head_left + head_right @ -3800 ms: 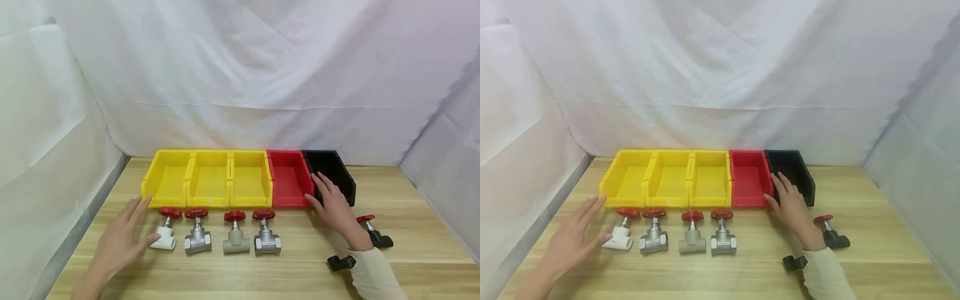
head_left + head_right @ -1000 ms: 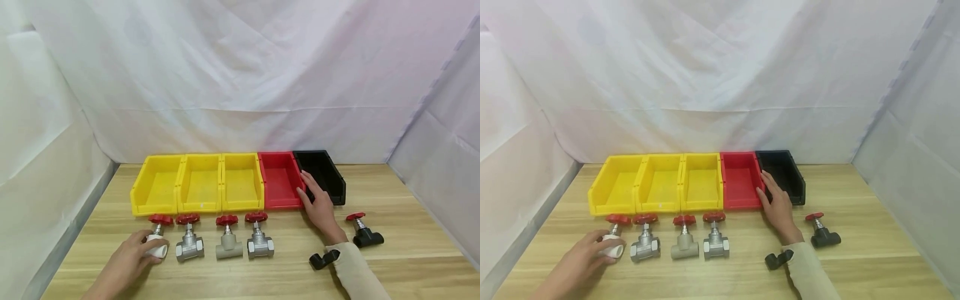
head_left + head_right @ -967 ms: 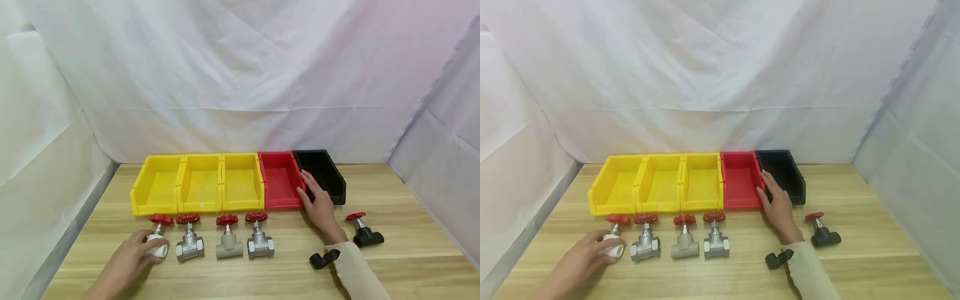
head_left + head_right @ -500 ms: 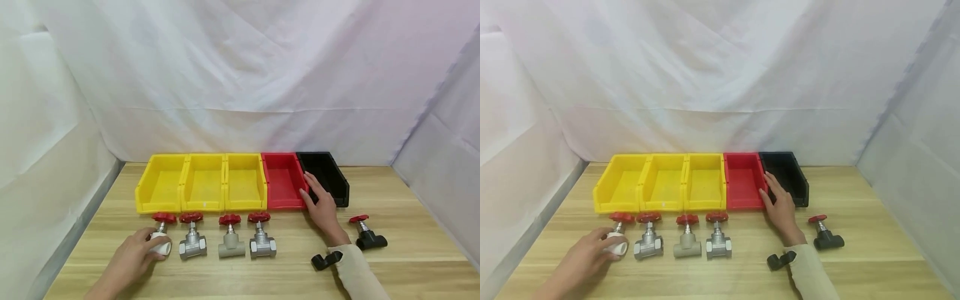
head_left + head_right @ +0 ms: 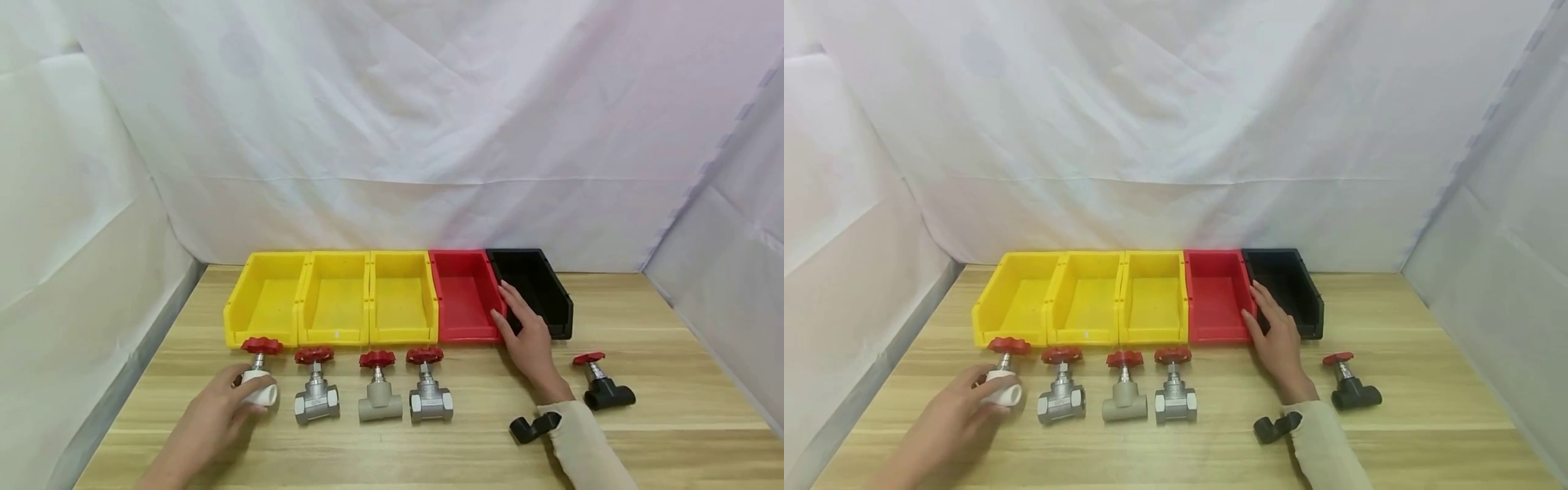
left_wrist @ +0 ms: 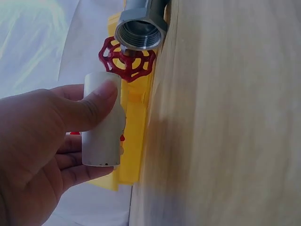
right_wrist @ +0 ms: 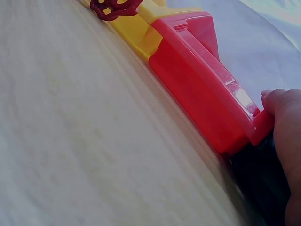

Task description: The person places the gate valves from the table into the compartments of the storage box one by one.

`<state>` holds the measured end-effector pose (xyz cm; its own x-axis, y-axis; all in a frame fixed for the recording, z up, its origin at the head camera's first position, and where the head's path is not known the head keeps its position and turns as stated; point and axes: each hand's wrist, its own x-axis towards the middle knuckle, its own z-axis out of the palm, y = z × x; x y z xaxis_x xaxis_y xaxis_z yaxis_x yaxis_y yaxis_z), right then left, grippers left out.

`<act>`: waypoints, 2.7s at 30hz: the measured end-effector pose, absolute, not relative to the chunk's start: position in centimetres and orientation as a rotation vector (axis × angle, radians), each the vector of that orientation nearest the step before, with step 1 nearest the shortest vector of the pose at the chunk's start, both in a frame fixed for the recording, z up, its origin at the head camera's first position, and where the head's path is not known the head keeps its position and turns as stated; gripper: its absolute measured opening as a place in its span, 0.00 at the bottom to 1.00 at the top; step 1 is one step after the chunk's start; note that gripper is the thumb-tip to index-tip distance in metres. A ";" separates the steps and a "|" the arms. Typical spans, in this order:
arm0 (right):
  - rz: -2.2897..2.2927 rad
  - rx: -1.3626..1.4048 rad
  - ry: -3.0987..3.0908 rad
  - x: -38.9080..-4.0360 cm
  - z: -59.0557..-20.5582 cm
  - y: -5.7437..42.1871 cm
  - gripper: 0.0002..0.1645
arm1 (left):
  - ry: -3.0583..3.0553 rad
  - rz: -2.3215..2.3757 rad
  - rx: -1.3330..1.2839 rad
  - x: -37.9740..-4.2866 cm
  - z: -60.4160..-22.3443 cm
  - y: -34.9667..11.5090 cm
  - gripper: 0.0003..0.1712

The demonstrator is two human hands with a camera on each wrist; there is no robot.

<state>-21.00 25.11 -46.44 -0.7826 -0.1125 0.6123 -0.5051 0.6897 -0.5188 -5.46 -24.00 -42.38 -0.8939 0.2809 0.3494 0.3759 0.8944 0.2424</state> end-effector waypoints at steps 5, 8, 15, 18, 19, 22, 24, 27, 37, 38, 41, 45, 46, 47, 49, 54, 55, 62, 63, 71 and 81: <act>0.960 0.463 -2.354 -21.1 -46.5 25.1 0.34 | -2.712 -0.426 -0.531 -5.8 -41.9 -24.2 0.28; 0.957 0.467 -2.353 -21.2 -46.7 25.2 0.34 | -2.680 -0.427 -0.552 -6.0 -41.4 -24.1 0.28; 0.959 0.479 -2.343 -21.1 -46.6 25.1 0.34 | -2.685 -0.442 -0.494 -6.8 -40.4 -24.1 0.28; 0.966 0.467 -2.357 -20.9 -46.6 25.1 0.34 | -2.676 -0.445 -0.486 -7.4 -40.3 -24.2 0.28; 0.969 0.464 -2.362 -20.9 -46.6 25.1 0.34 | -2.662 -0.444 -0.498 -7.6 -40.3 -24.3 0.28; 0.977 0.454 -2.373 -20.9 -46.7 25.1 0.34 | -2.620 -0.441 -0.531 -8.2 -40.3 -24.6 0.28; 0.975 0.454 -2.375 -21.0 -46.7 25.0 0.34 | -2.607 -0.438 -0.541 -8.7 -40.3 -24.7 0.28; 0.975 0.458 -2.367 -21.0 -46.7 25.0 0.34 | -2.612 -0.420 -0.546 -9.4 -40.2 -24.9 0.27; 0.972 0.446 -2.368 -20.7 -46.6 24.9 0.33 | -2.647 -0.333 -0.492 -11.9 -40.4 -25.0 0.27; 0.975 0.446 -2.364 -20.6 -46.6 24.9 0.33 | -2.653 -0.333 -0.489 -12.1 -40.4 -25.0 0.27; 0.982 0.447 -2.351 -20.7 -46.6 24.9 0.33 | -2.672 -0.329 -0.484 -12.8 -40.4 -25.1 0.27; 0.977 0.452 -2.346 -20.8 -46.5 24.9 0.33 | -2.704 -0.345 -0.440 -13.7 -40.5 -25.0 0.26; 0.974 0.452 -2.348 -20.8 -46.5 24.9 0.33 | -2.715 -0.354 -0.424 -13.9 -40.5 -25.0 0.25; 0.973 0.452 -2.349 -20.8 -46.4 24.9 0.33 | -2.722 -0.362 -0.413 -14.1 -40.5 -25.0 0.24; 0.971 0.449 -2.353 -20.8 -46.3 24.9 0.33 | -2.740 -0.371 -0.397 -14.6 -40.5 -24.9 0.24; 0.978 0.442 -2.347 -20.7 -46.3 25.0 0.33 | -2.770 -0.363 -0.400 -16.0 -40.6 -24.7 0.22; 0.978 0.444 -2.345 -20.7 -46.3 25.0 0.33 | -2.771 -0.361 -0.400 -16.3 -40.6 -24.7 0.22; 0.974 0.451 -2.350 -20.8 -46.5 24.9 0.33 | -2.800 -0.352 -0.386 -17.6 -40.9 -24.5 0.21; 0.975 0.449 -2.349 -20.8 -46.5 24.9 0.33 | -2.809 -0.348 -0.390 -17.7 -40.9 -24.5 0.22; 0.977 0.442 -2.349 -20.8 -46.4 25.0 0.33 | -2.858 -0.369 -0.421 -18.9 -41.3 -24.4 0.24; 0.943 0.466 -2.350 -21.0 -46.7 24.9 0.34 | -2.934 -0.419 -0.355 -19.4 -41.8 -24.6 0.20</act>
<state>-21.03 24.86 -46.71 -0.7831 -0.1078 0.6125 -0.5013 0.6923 -0.5191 -19.44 -24.57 -41.83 -0.9597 0.2108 0.1861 0.2545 0.9327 0.2557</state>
